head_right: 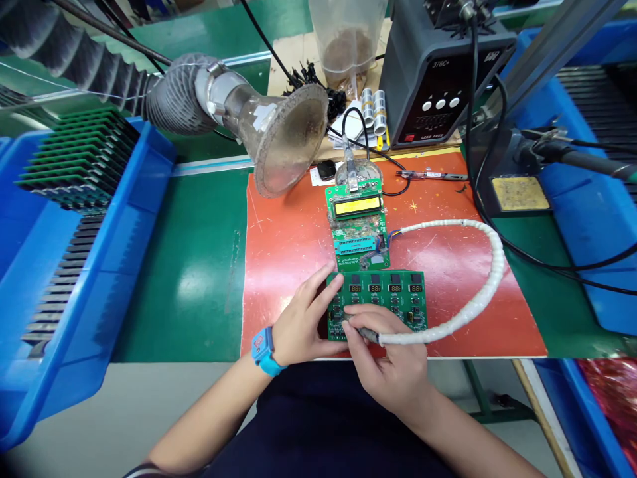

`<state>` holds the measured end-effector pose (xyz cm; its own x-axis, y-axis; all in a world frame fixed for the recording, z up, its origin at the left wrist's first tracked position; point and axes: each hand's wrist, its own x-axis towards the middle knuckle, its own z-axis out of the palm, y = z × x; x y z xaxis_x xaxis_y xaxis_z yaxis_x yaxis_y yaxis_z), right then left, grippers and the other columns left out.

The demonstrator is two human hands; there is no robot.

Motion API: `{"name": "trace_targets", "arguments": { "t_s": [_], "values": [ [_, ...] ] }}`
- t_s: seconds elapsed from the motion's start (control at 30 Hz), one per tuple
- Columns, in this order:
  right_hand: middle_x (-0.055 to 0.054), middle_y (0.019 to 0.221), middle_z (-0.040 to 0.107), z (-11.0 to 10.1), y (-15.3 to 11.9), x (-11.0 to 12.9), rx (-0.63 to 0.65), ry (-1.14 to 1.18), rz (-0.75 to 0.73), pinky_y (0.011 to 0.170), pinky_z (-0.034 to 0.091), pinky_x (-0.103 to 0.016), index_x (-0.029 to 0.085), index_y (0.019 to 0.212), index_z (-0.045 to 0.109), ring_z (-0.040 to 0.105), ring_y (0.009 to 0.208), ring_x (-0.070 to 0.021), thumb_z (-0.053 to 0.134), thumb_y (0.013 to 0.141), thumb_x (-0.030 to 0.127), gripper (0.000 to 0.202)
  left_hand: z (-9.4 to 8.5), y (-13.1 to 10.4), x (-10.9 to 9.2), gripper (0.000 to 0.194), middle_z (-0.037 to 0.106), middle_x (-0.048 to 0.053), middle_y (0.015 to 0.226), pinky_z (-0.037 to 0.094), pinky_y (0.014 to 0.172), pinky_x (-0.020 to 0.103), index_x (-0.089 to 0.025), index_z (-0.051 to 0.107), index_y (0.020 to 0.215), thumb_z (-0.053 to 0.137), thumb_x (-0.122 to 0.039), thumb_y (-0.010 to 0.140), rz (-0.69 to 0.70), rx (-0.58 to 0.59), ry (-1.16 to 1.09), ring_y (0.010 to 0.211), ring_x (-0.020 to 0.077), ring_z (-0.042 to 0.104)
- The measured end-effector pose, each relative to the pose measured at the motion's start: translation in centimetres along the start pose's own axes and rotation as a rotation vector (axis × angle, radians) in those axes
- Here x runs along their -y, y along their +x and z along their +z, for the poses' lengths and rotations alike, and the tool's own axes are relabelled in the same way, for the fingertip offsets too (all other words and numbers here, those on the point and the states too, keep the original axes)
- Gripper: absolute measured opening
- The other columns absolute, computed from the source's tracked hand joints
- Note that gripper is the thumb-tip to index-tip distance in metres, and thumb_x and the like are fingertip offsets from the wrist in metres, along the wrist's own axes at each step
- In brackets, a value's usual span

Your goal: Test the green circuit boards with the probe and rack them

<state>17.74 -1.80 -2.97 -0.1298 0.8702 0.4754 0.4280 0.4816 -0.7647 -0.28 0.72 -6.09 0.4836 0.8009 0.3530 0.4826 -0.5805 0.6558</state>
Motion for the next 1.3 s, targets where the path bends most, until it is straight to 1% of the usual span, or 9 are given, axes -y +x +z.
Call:
{"name": "trace_targets", "arguments": {
  "t_s": [0.27, 0.43, 0.5, 0.73, 0.97, 1.03, 1.17, 1.23, 1.3],
  "values": [
    [-0.007, 0.093, 0.070, 0.00, -0.19, -0.12, 0.000, -0.021, -0.008, 0.077, 0.062, -0.031, 0.019, 0.100, 0.061, 0.071, 0.088, -0.0187, 0.065, 0.087, 0.005, 0.019, 0.02, -0.03, -0.02, 0.099, 0.026, 0.017, 0.159, 0.044, 0.110, 0.055, -0.027, 0.013, 0.157, 0.072, -0.052, 0.082, -0.011, -0.001, -0.005, 0.143, 0.0361, 0.037],
    [-0.006, 0.090, 0.071, 0.21, 0.11, 0.01, -0.005, -0.087, -0.021, 0.060, 0.059, -0.022, 0.019, 0.093, 0.058, 0.071, 0.080, -0.0164, 0.065, 0.087, 0.008, 0.015, 0.00, 0.00, 0.01, 0.096, 0.028, 0.019, 0.158, 0.044, 0.111, 0.053, -0.024, 0.013, 0.157, 0.068, -0.054, 0.084, 0.013, -0.011, 0.011, 0.144, 0.0348, 0.037],
    [-0.006, 0.090, 0.071, 0.18, 0.11, 0.03, -0.003, -0.090, -0.023, 0.058, 0.058, -0.021, 0.019, 0.094, 0.058, 0.071, 0.080, -0.0162, 0.065, 0.087, 0.008, 0.015, 0.00, 0.02, 0.01, 0.097, 0.028, 0.018, 0.158, 0.044, 0.110, 0.053, -0.025, 0.013, 0.157, 0.068, -0.055, 0.084, 0.012, -0.008, 0.012, 0.143, 0.0350, 0.037],
    [-0.006, 0.095, 0.069, -0.05, -0.27, -0.09, 0.015, -0.002, 0.007, 0.079, 0.061, -0.028, 0.018, 0.101, 0.059, 0.070, 0.089, -0.0171, 0.064, 0.088, 0.005, 0.019, -0.01, -0.02, -0.03, 0.100, 0.026, 0.018, 0.159, 0.043, 0.110, 0.055, -0.027, 0.010, 0.157, 0.071, -0.054, 0.083, -0.006, 0.010, 0.009, 0.144, 0.0359, 0.036],
    [-0.007, 0.095, 0.069, -0.14, -0.35, -0.10, 0.021, 0.005, 0.008, 0.082, 0.060, -0.029, 0.018, 0.101, 0.060, 0.070, 0.092, -0.0172, 0.063, 0.088, 0.004, 0.019, -0.08, -0.04, -0.02, 0.098, 0.026, 0.018, 0.159, 0.042, 0.112, 0.053, -0.025, 0.012, 0.157, 0.070, -0.052, 0.084, 0.006, 0.000, 0.009, 0.144, 0.0348, 0.035],
    [-0.007, 0.094, 0.070, -0.11, -0.17, -0.02, 0.013, -0.016, 0.007, 0.076, 0.061, -0.027, 0.018, 0.100, 0.060, 0.070, 0.089, -0.0167, 0.064, 0.088, 0.005, 0.017, -0.05, -0.05, -0.02, 0.098, 0.026, 0.018, 0.159, 0.042, 0.112, 0.053, -0.025, 0.011, 0.157, 0.070, -0.051, 0.084, 0.001, 0.005, 0.008, 0.144, 0.0349, 0.035],
    [-0.005, 0.090, 0.070, 0.04, 0.16, 0.12, 0.003, -0.088, 0.011, 0.058, 0.058, -0.019, 0.019, 0.093, 0.058, 0.071, 0.080, -0.0149, 0.065, 0.087, 0.008, 0.014, 0.00, -0.02, -0.02, 0.097, 0.026, 0.018, 0.159, 0.044, 0.110, 0.054, -0.026, 0.011, 0.157, 0.070, -0.050, 0.084, -0.005, 0.012, 0.002, 0.144, 0.0356, 0.036],
    [-0.005, 0.090, 0.071, 0.05, 0.17, 0.13, 0.004, -0.095, 0.016, 0.057, 0.057, -0.018, 0.019, 0.093, 0.059, 0.071, 0.080, -0.0148, 0.065, 0.087, 0.008, 0.014, -0.01, 0.00, -0.02, 0.097, 0.027, 0.018, 0.158, 0.044, 0.110, 0.055, -0.026, 0.011, 0.157, 0.070, -0.050, 0.084, 0.002, 0.009, 0.000, 0.143, 0.0359, 0.037],
    [-0.005, 0.092, 0.071, -0.03, 0.06, 0.09, 0.015, -0.074, 0.031, 0.063, 0.059, -0.020, 0.019, 0.096, 0.059, 0.071, 0.082, -0.0154, 0.064, 0.088, 0.008, 0.014, -0.02, 0.01, -0.05, 0.098, 0.027, 0.018, 0.159, 0.044, 0.109, 0.055, -0.026, 0.010, 0.157, 0.070, -0.050, 0.084, 0.005, 0.007, -0.002, 0.143, 0.0363, 0.036]
  ]
}}
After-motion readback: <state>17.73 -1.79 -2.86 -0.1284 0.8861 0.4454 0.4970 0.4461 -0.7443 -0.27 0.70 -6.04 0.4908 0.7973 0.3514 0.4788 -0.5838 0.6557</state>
